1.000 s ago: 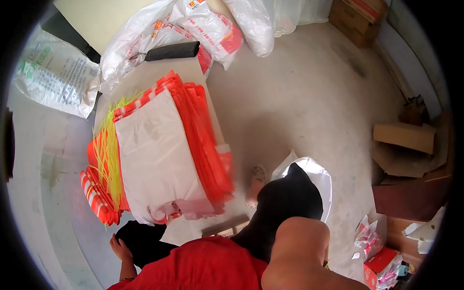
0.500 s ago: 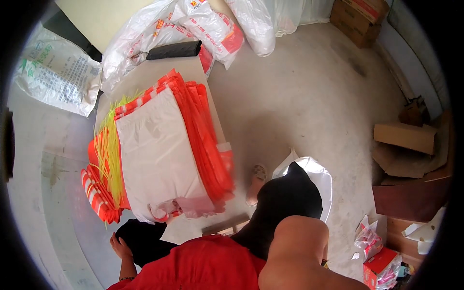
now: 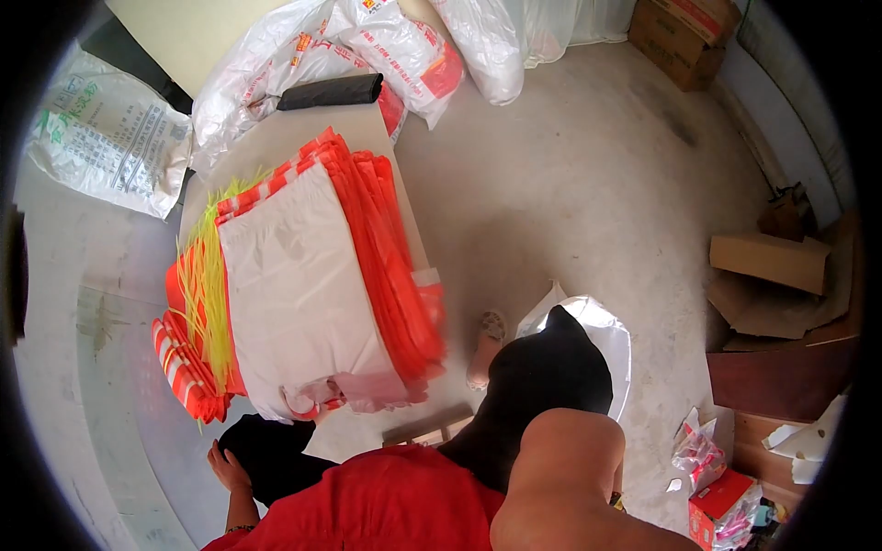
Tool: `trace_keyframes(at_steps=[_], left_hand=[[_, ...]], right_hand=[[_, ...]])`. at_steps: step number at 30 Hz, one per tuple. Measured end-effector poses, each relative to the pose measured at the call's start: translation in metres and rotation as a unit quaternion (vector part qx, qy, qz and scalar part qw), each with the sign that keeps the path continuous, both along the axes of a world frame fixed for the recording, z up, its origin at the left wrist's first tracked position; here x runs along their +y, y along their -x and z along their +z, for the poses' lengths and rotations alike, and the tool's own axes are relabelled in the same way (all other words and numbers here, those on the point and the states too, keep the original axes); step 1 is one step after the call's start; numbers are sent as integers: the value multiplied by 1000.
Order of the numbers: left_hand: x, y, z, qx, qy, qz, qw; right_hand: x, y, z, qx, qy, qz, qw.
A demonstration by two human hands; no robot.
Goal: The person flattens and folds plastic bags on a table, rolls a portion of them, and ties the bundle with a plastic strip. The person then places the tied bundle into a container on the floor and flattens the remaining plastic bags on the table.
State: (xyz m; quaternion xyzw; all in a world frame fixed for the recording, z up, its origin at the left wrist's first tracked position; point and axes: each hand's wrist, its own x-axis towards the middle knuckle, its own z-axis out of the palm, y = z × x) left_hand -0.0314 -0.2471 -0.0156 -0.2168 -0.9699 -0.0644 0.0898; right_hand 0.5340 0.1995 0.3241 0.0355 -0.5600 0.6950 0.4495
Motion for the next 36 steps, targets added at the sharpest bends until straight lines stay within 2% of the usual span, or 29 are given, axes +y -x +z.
trace_keyframes(at_steps=[4,6,7,9,10,12,13,15,16,18,22,25,28,31,33,36], left_hand=[[1,0,0,-1,0,1,1000],[-1,1,-1,2,1,-1,1000],[-1,1,-1,3,1,-1,1000],[0,1,-1,3,0,-1,1000],[-1,1,-2,3,-2,-2,1000],[-2,3,-3,5,-6,-1,1000],[-2,3,-3,4,-7,-3,1000],[-2,3,-2,2,-9,-5,1000],[-1,2,-1,5,-9,-6,1000],[0,1,-1,12,-9,-8,1000],[-1,1,-4,17,-9,-7,1000],[-2,1,-3,13,-9,-7,1000],[0,0,-1,9,-13,-9,1000],[1,-1,0,8,-14,-5,1000],[1,-1,0,17,-8,-7,1000],[2,-5,1,12,-19,-5,1000]], right_hand=[[-2,-7,-6,49,-24,-11,998],[-3,-2,-21,113,-63,-45,991],[-9,16,-29,151,-76,-98,981],[-7,19,-25,154,-76,-96,980],[-1,2,-16,119,-63,-42,990],[-4,-6,-24,145,-81,-26,986],[-7,13,-40,206,-111,-63,970],[-6,19,-37,194,-105,-62,973],[-1,9,-16,120,-69,-22,990],[4,5,-4,45,-33,24,998],[7,6,-3,45,-32,48,997],[-8,11,2,32,8,-10,999],[-4,17,-2,74,-29,-15,997],[-2,46,-31,234,-108,-83,963],[-4,52,-37,285,-127,-121,942],[-9,45,-32,242,-102,-122,957]])
